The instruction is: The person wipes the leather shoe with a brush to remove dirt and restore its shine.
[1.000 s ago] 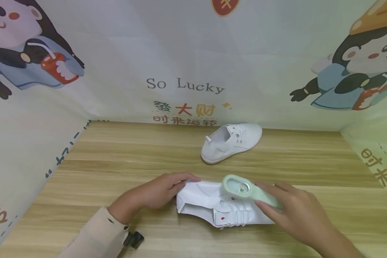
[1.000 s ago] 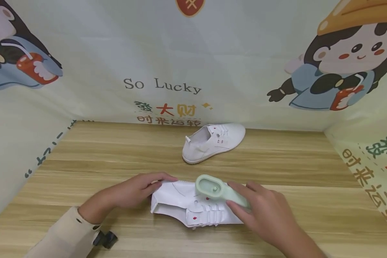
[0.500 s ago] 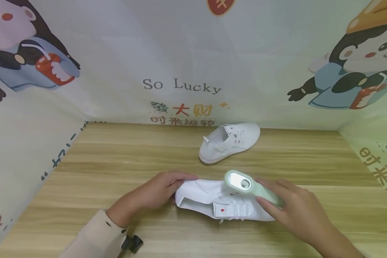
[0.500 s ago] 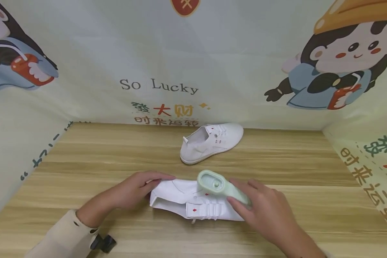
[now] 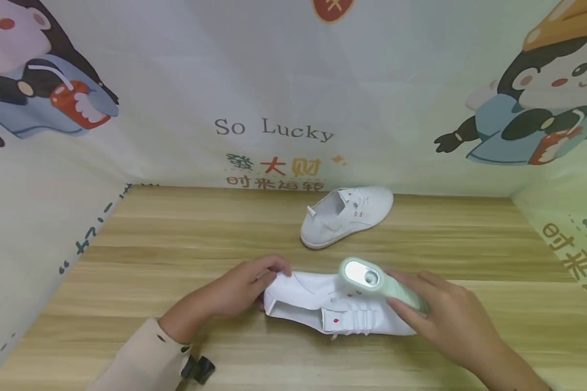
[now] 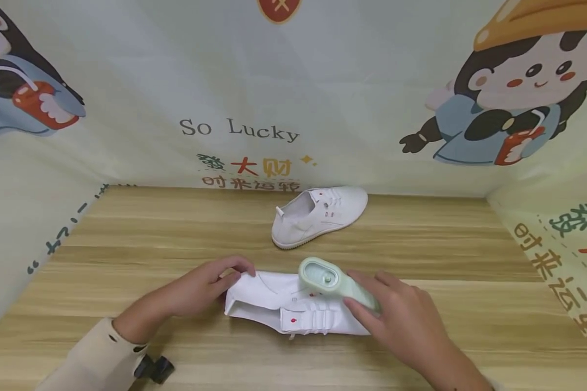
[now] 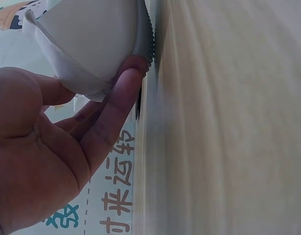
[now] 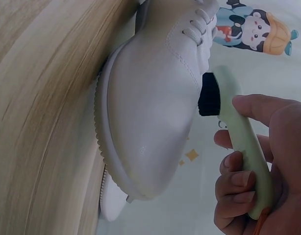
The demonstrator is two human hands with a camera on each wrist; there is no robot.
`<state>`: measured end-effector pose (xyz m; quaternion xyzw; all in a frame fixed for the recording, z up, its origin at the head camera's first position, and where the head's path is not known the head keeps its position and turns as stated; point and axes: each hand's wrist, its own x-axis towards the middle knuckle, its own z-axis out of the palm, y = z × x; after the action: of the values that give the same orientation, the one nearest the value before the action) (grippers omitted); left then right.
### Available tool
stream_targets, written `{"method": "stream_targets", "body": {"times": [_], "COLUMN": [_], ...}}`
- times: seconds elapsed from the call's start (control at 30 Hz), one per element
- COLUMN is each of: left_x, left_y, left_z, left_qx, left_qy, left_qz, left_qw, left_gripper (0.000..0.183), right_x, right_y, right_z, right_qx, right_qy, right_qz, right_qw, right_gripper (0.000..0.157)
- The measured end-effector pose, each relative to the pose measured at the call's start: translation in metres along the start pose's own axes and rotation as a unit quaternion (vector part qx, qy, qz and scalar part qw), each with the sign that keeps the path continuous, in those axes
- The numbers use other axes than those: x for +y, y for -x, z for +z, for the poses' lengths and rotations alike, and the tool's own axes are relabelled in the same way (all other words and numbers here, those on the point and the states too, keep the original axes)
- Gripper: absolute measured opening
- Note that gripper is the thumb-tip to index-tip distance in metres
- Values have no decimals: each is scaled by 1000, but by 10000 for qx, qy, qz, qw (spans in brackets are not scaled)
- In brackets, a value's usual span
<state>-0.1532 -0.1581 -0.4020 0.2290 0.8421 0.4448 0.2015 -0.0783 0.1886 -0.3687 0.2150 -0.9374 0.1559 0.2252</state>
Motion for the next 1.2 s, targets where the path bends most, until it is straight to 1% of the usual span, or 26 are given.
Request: {"method": "stream_targets", "body": {"times": [0.07, 0.27, 0.4, 0.63, 0.77, 0.9, 1.03, 1.1, 1.2], "left_x": [0, -1, -2, 0, 0, -2, -4, -5, -2], "left_y": [0, 1, 1, 2, 2, 0, -1, -1, -2], "left_z": [-1, -1, -2, -3, -2, 0, 2, 2, 3], "left_qx": [-26, -83, -129, -121, -127, -63, -112, -114, 127], "left_qy": [-44, -213, -220, 0, 93, 140, 209, 160, -197], "left_qz": [53, 251, 181, -165, -179, -126, -154, -148, -88], "left_qw": [10000, 9994, 9995, 9998, 9997, 9998, 9996, 9997, 9997], "left_gripper": [24, 27, 30, 33, 31, 28, 26, 25, 25], "right_x": [0, 1, 1, 4, 6, 8, 9, 9, 11], "right_y": [0, 0, 1, 1, 0, 0, 1, 2, 1], "right_z": [0, 1, 2, 3, 3, 2, 1, 1, 0], "right_qx": [5, 29, 26, 65, 80, 107, -7, -61, -94], "right_qy": [-20, -80, -112, -126, -153, -140, -152, -155, -130], "right_qz": [-1, 1, 9, -41, -46, -19, 118, 155, 191], "right_qw": [10000, 10000, 9999, 9999, 9998, 9998, 9998, 9997, 9997], "right_gripper": [41, 41, 40, 40, 41, 42, 40, 39, 38]}}
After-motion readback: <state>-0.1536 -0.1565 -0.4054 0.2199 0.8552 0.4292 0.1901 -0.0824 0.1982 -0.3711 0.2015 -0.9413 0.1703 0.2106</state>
